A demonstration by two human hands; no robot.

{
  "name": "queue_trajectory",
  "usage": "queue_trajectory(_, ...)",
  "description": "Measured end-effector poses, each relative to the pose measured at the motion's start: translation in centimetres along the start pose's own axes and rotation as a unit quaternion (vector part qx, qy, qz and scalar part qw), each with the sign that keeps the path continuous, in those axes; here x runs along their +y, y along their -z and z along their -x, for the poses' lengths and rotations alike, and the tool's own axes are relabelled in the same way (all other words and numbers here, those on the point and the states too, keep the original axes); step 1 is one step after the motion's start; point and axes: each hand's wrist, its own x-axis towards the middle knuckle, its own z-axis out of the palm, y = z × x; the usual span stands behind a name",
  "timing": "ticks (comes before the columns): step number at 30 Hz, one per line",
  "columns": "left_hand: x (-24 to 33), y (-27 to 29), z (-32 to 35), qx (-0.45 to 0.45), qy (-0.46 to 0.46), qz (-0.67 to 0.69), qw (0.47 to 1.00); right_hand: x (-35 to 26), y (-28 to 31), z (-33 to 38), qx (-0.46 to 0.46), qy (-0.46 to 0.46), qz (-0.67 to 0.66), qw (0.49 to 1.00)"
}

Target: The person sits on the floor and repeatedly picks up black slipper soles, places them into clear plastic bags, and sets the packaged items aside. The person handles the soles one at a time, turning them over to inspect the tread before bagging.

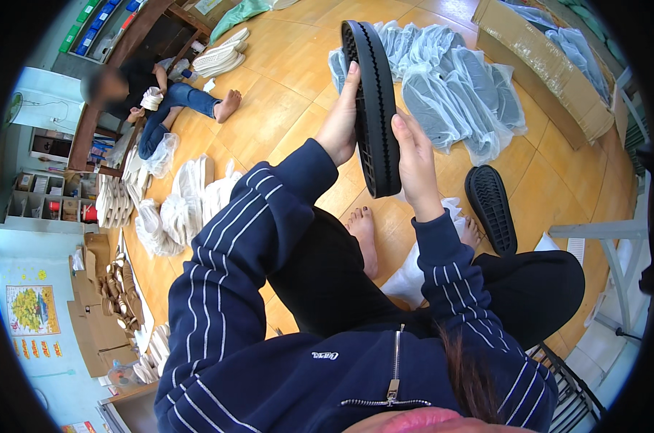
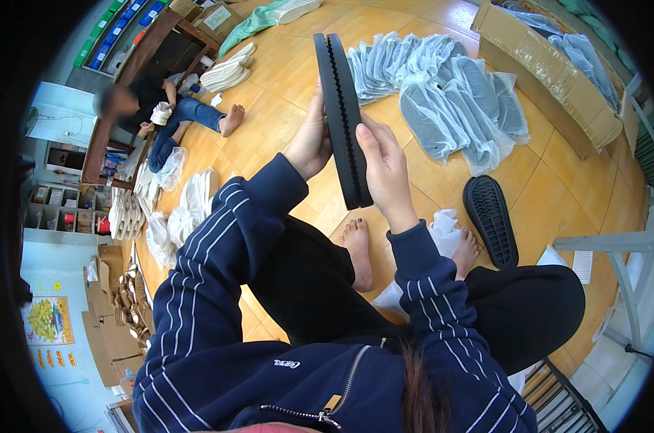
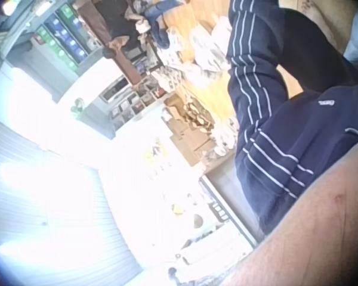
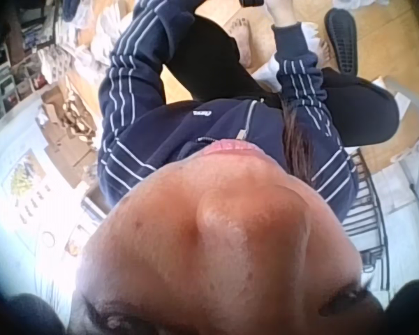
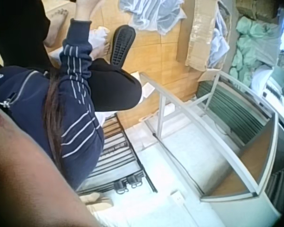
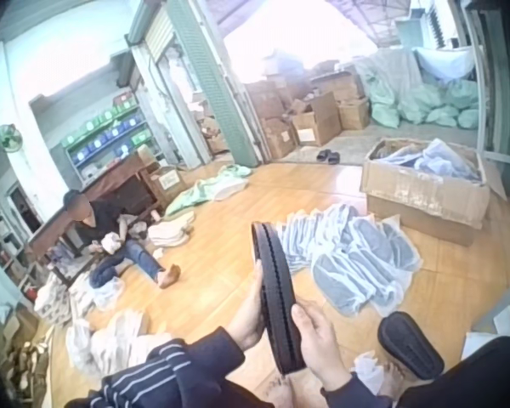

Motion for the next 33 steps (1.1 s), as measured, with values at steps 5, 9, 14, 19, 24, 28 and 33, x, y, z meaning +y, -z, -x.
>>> queue_trajectory(5, -0.9, 1.7, -0.9, 0.023, -0.095, -0.009, 0.995, 0.9, -0.2, -0.1, 0.021, 0.005, 0.081, 0.997)
queue_trajectory(9, -1.1, 0.2, 0.0, 0.006, -0.128, -0.093, 0.987, 4.1, 1.3, -0.1, 0.101, -0.036, 0.030, 0.994)
queue_trajectory(14, 1.2, 2.7, -0.3, -0.111, -0.134, -0.317, 0.932, 2.4, 3.9, -0.5, 0.042, -0.229, -0.259, 0.937)
queue_trajectory(19, -0.7, 6.7, 0.5, -0.123, -0.009, -0.779, 0.615, 5.0, 6.3, -1.1, -0.141, -0.198, -0.671, 0.700)
queue_trajectory(24, -3.7, 5.6, 0.7, -0.356, 0.235, -0.775, 0.466, 5.4, 7.4, -1.2, -0.144, -0.189, -0.680, 0.693)
queue_trajectory(28, -6.8, 6.1, 1.9, -0.404, 0.215, -0.806, 0.375, 5.2, 7.3, -1.1, -0.134, -0.192, -0.677, 0.698)
queue_trajectory(33, -7.1, 7.3, 0.6, -0.388, 0.091, -0.722, 0.565, 5.0, 7.3, -1.2, -0.118, -0.200, -0.661, 0.714)
